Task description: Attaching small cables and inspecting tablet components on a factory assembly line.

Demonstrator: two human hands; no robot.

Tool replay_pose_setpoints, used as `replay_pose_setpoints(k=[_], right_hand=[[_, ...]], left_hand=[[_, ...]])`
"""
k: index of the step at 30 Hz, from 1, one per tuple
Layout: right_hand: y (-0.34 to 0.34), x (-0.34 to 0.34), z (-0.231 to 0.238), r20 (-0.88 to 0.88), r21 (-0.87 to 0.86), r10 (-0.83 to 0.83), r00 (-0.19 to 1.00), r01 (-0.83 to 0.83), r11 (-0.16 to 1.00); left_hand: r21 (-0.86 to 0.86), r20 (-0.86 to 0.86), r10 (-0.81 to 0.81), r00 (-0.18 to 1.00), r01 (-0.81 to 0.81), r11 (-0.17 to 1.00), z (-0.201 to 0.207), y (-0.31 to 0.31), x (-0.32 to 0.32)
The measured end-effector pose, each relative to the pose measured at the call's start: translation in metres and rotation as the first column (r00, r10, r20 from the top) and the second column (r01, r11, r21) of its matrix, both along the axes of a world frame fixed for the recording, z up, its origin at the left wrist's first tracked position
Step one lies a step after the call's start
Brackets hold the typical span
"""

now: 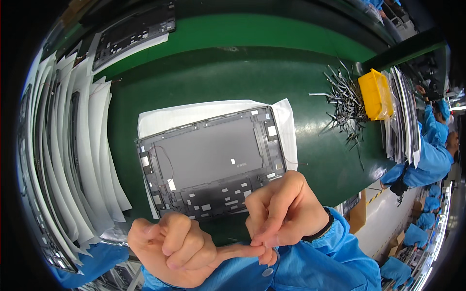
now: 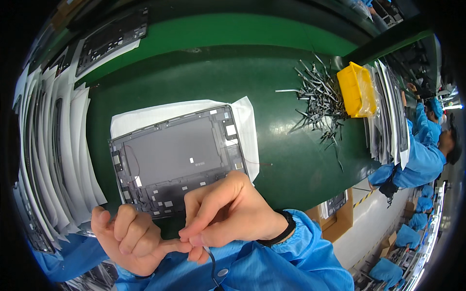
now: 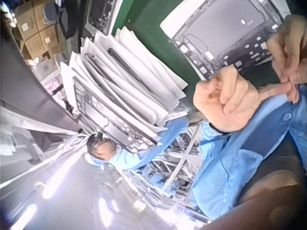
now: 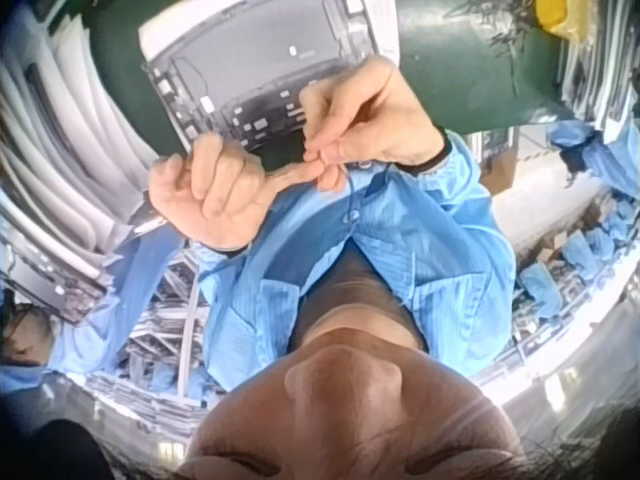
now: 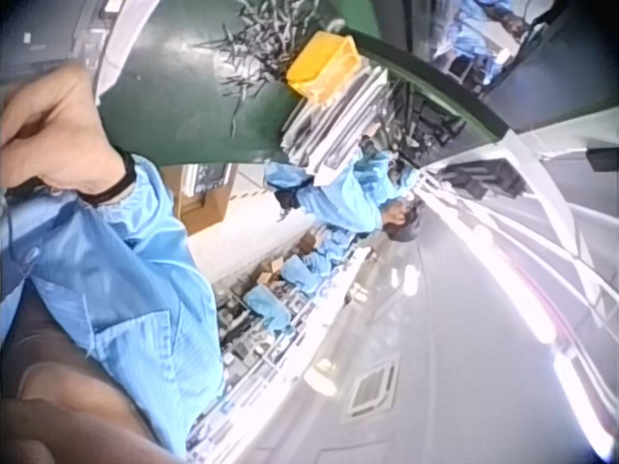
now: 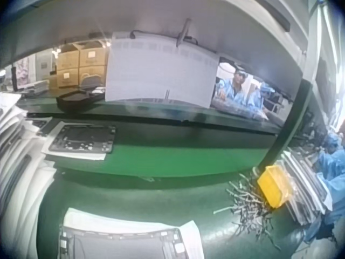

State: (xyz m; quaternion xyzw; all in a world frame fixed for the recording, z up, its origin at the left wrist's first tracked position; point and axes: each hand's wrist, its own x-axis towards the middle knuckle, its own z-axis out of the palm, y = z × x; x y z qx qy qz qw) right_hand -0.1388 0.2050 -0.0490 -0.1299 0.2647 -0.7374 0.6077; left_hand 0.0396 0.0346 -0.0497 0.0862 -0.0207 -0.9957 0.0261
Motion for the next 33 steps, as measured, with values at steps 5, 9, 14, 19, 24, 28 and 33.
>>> replay_pose_setpoints(k=[5,9,14,19,24,28,33], right_hand=[[0.001,0.000,0.006,-0.039,-0.023,-0.018,0.999,0.017,1.000],[0.000,-0.001,0.005,-0.187,-0.069,-0.050,0.981,0.038,0.997],[0.000,0.003,0.007,-0.227,-0.089,-0.089,0.970,0.070,0.994],[0.000,0.003,0.009,-0.282,-0.107,-0.128,0.951,0.102,0.989],[0.000,0.004,0.006,-0.375,-0.150,-0.164,0.913,0.115,0.982],[0.000,0.004,0.006,-0.358,-0.155,-0.181,0.916,0.133,0.979],[-0.001,0.003,0.006,-0.184,-0.022,-0.144,0.972,0.143,0.990]], left_hand=[[0.133,0.055,-0.048,0.997,0.040,0.990,0.002,0.001,-0.001],[0.250,0.122,-0.047,0.991,0.015,0.968,0.007,0.007,-0.003],[0.273,0.119,-0.064,0.991,0.030,0.962,0.001,0.008,0.004],[0.277,0.100,-0.067,0.993,0.036,0.960,0.001,0.009,0.003],[0.326,0.108,-0.054,0.993,0.016,0.945,0.002,0.012,0.002],[0.315,0.120,-0.023,0.992,-0.017,0.949,0.006,0.010,0.005],[-0.708,0.132,0.073,0.989,0.042,0.705,0.022,-0.001,-0.004]])
